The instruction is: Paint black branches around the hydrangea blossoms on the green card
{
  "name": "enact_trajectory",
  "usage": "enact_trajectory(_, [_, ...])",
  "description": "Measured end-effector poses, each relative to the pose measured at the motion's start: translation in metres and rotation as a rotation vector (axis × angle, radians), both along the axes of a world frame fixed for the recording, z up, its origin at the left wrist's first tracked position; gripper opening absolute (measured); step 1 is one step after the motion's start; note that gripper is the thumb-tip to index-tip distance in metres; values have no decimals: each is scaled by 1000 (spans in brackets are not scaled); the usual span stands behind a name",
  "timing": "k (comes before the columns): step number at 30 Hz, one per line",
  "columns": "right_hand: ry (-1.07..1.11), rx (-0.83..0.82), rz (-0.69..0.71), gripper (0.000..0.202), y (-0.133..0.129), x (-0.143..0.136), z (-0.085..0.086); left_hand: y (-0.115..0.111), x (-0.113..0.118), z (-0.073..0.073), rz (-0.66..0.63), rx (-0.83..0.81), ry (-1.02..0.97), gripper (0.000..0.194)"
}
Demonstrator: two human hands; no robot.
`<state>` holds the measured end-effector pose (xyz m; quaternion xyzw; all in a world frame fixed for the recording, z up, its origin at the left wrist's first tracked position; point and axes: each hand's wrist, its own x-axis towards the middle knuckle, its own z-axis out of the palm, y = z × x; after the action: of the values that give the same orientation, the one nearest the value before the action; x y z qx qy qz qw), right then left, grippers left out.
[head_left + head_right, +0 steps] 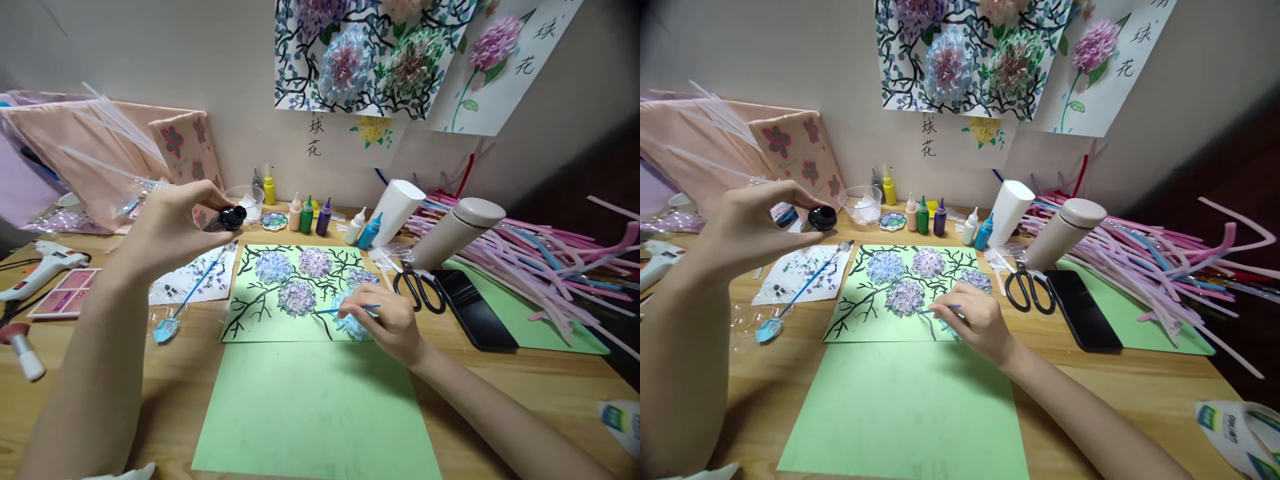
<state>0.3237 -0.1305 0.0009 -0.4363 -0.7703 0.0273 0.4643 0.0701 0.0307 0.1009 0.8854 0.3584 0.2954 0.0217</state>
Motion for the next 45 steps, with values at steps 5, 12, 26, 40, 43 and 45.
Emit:
enact_trajectory(5, [-14, -1, 9, 13, 1, 0, -2, 3, 2, -5, -1, -13, 23, 19])
enact_trajectory(12, [-40, -22, -35, 21, 1, 2, 1, 3, 1, -3, 5, -27, 16, 20])
enact_trajectory(26, [-42, -37, -39, 24, 1, 5, 6, 3, 1, -3, 22, -17, 18, 24])
enact_trajectory(40, [-194, 82, -20, 17, -2, -2, 1, 2, -1, 0, 49, 2, 8, 24])
enact_trajectory(43, [-200, 86, -14, 18, -2, -2, 1, 3, -2, -1, 47, 7, 18, 25])
enact_trajectory(45, [-203, 85, -13, 19, -1, -2, 1, 4, -2, -2, 50, -1, 27, 26])
